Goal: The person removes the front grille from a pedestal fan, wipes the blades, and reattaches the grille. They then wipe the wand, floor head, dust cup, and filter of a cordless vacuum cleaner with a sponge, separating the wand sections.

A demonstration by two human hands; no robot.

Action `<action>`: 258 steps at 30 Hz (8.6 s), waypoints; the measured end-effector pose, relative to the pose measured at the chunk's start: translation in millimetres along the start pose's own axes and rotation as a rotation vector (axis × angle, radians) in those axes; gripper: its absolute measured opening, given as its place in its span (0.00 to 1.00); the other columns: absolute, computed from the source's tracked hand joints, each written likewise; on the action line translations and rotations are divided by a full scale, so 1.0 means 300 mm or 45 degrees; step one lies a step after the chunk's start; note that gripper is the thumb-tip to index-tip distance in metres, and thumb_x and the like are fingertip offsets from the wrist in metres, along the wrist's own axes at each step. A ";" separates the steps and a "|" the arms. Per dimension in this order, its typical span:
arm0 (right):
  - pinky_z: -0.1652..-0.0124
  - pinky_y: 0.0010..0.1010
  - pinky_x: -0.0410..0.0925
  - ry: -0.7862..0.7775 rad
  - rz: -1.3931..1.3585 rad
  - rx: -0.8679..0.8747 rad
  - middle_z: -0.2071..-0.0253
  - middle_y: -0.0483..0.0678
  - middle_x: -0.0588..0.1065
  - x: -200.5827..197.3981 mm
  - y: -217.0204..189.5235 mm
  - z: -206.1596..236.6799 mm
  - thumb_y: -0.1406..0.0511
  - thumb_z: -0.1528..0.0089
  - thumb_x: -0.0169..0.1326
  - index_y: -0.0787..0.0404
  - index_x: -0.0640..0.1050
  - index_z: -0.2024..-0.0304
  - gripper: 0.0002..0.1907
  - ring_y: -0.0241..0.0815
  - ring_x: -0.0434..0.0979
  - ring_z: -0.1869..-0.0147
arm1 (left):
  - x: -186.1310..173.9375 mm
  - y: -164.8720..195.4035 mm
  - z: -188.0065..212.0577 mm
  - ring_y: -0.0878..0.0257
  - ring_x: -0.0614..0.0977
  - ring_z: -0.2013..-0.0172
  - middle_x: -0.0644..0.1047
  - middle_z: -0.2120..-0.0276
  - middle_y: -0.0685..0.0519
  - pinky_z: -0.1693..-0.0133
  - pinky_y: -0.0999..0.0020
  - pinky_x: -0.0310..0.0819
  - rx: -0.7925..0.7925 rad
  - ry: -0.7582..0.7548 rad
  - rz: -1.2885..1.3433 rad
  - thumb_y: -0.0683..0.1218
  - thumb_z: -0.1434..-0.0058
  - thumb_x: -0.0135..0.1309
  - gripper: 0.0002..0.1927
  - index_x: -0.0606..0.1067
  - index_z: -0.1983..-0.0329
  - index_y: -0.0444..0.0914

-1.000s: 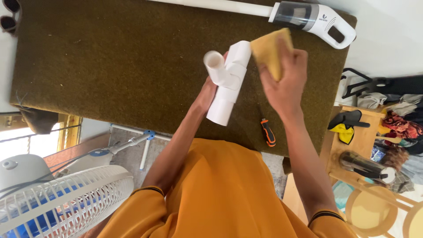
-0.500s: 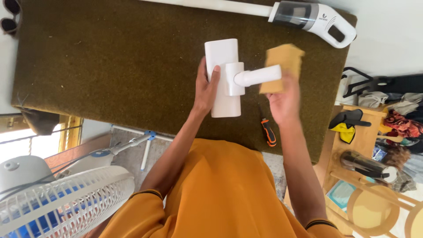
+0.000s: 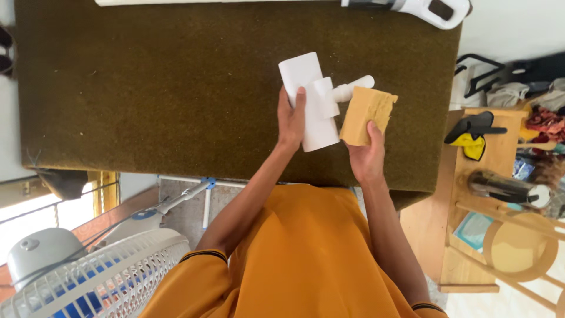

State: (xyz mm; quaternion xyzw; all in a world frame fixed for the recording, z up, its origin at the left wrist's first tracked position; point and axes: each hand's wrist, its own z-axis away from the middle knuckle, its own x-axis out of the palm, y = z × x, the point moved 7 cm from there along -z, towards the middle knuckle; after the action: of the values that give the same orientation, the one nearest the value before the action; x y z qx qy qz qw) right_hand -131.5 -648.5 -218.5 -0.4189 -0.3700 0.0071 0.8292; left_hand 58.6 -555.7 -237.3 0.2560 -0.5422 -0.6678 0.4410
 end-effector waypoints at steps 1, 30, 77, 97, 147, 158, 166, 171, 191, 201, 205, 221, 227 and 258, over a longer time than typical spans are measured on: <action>0.41 0.39 0.67 -0.007 0.008 0.017 0.40 0.44 0.73 -0.012 0.001 0.004 0.55 0.30 0.47 0.57 0.66 0.32 0.26 0.40 0.73 0.37 | 0.029 0.003 0.005 0.56 0.77 0.45 0.73 0.42 0.42 0.43 0.59 0.73 0.020 -0.005 -0.013 0.52 0.27 0.45 0.28 0.60 0.30 0.32; 0.38 0.39 0.63 0.286 0.231 -0.183 0.38 0.43 0.68 -0.363 -0.552 -0.362 0.57 0.33 0.53 0.50 0.63 0.34 0.26 0.38 0.67 0.35 | 0.887 0.000 -0.216 0.53 0.86 0.62 0.85 0.64 0.45 0.56 0.58 0.78 -0.063 -0.017 -0.644 0.54 0.40 0.61 0.20 0.80 0.52 0.37; 0.34 0.57 0.50 0.552 2.009 -0.742 0.33 0.58 0.62 -0.230 -0.242 0.002 0.61 0.38 0.65 0.61 0.66 0.32 0.35 0.61 0.57 0.27 | 0.423 -0.091 0.164 0.45 0.81 0.46 0.77 0.45 0.40 0.45 0.58 0.76 0.367 -0.381 -0.596 0.37 0.35 0.51 0.17 0.74 0.43 0.33; 0.36 0.51 0.56 -0.218 1.923 -0.808 0.36 0.56 0.67 0.659 0.183 -0.390 0.67 0.37 0.60 0.59 0.65 0.32 0.32 0.57 0.64 0.30 | -0.305 0.265 -0.351 0.47 0.81 0.48 0.77 0.46 0.41 0.48 0.56 0.77 0.446 0.038 -0.645 0.34 0.38 0.52 0.21 0.73 0.41 0.34; 0.68 0.39 0.71 -0.872 2.671 -1.062 0.73 0.50 0.78 1.228 0.528 -1.014 0.66 0.45 0.65 0.58 0.75 0.70 0.10 0.49 0.80 0.70 | -0.553 0.345 -1.084 0.52 0.83 0.70 0.80 0.73 0.49 0.70 0.58 0.75 0.551 -0.667 -1.987 0.41 0.54 0.65 0.07 0.81 0.70 0.41; 0.67 0.40 0.70 -0.808 2.697 -1.031 0.72 0.52 0.77 1.175 0.471 -1.039 0.67 0.43 0.65 0.60 0.76 0.69 0.08 0.49 0.80 0.69 | -0.840 0.307 -1.115 0.63 0.76 0.81 0.77 0.80 0.50 0.77 0.65 0.69 -0.499 -0.712 -1.151 0.44 0.46 0.60 0.11 0.77 0.66 0.32; 0.51 0.44 0.68 -0.855 2.598 -0.760 0.61 0.56 0.77 1.212 0.502 -1.050 0.66 0.45 0.65 0.63 0.77 0.56 0.16 0.54 0.78 0.53 | -0.667 0.301 -1.058 0.56 0.81 0.77 0.81 0.75 0.45 0.72 0.59 0.74 -0.393 -0.696 -1.302 0.44 0.50 0.59 0.12 0.79 0.63 0.34; 0.39 0.51 0.60 -0.901 2.482 -0.944 0.45 0.55 0.72 1.244 0.462 -1.009 0.65 0.41 0.64 0.61 0.76 0.42 0.25 0.54 0.70 0.38 | -0.617 0.343 -1.024 0.49 0.83 0.68 0.81 0.71 0.43 0.66 0.54 0.76 -0.168 -0.591 -1.270 0.44 0.54 0.61 0.14 0.82 0.63 0.39; 0.48 0.33 0.72 -0.394 0.966 0.305 0.49 0.49 0.75 0.775 0.521 -0.386 0.55 0.30 0.45 0.64 0.66 0.35 0.26 0.40 0.79 0.47 | -0.370 0.335 -0.729 0.63 0.74 0.88 0.73 0.87 0.51 0.82 0.67 0.67 -0.364 -0.411 0.017 0.44 0.42 0.62 0.15 0.73 0.80 0.32; 0.65 0.26 0.68 -0.338 0.979 0.100 0.66 0.44 0.72 0.596 0.372 -0.166 0.56 0.28 0.48 0.66 0.71 0.42 0.21 0.32 0.71 0.66 | -0.244 0.342 -0.517 0.63 0.75 0.83 0.73 0.79 0.51 0.79 0.65 0.72 -0.416 -0.104 0.435 0.50 0.43 0.68 0.18 0.70 0.70 0.36; 0.66 0.26 0.68 -0.289 0.992 0.109 0.68 0.43 0.72 0.507 0.300 -0.111 0.57 0.29 0.47 0.66 0.72 0.42 0.21 0.31 0.71 0.68 | -0.154 0.315 -0.421 0.61 0.82 0.73 0.77 0.70 0.49 0.69 0.65 0.79 -0.311 -0.150 0.419 0.51 0.45 0.67 0.20 0.70 0.61 0.36; 0.69 0.24 0.68 0.016 0.951 -0.043 0.69 0.42 0.74 0.032 -0.017 -0.005 0.59 0.28 0.49 0.65 0.76 0.46 0.16 0.30 0.73 0.69 | 0.299 -0.071 0.090 0.53 0.78 0.65 0.79 0.58 0.44 0.64 0.52 0.73 -0.424 -0.336 -0.097 0.59 0.32 0.50 0.29 0.71 0.42 0.31; 0.67 0.27 0.66 0.171 1.090 -0.151 0.69 0.41 0.73 -0.152 -0.171 -0.014 0.57 0.29 0.51 0.64 0.77 0.51 0.16 0.31 0.71 0.68 | 0.404 -0.129 0.239 0.41 0.78 0.52 0.76 0.54 0.37 0.52 0.49 0.74 0.190 -0.318 -1.056 0.43 0.36 0.49 0.17 0.76 0.44 0.42; 0.59 0.56 0.65 0.317 2.170 -0.655 0.53 0.63 0.66 0.051 -0.304 -0.214 0.68 0.41 0.59 0.61 0.69 0.43 0.24 0.68 0.69 0.49 | 0.622 -0.045 -0.019 0.53 0.75 0.37 0.72 0.36 0.44 0.38 0.65 0.67 0.064 -0.503 -0.546 0.48 0.30 0.46 0.21 0.74 0.39 0.32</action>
State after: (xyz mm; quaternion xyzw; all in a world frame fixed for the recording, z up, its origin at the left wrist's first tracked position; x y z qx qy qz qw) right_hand -107.8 -747.1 -169.5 -0.7218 0.1687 0.4915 0.4571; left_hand -30.3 -719.9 -226.2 0.2407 -0.5674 -0.7691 0.1693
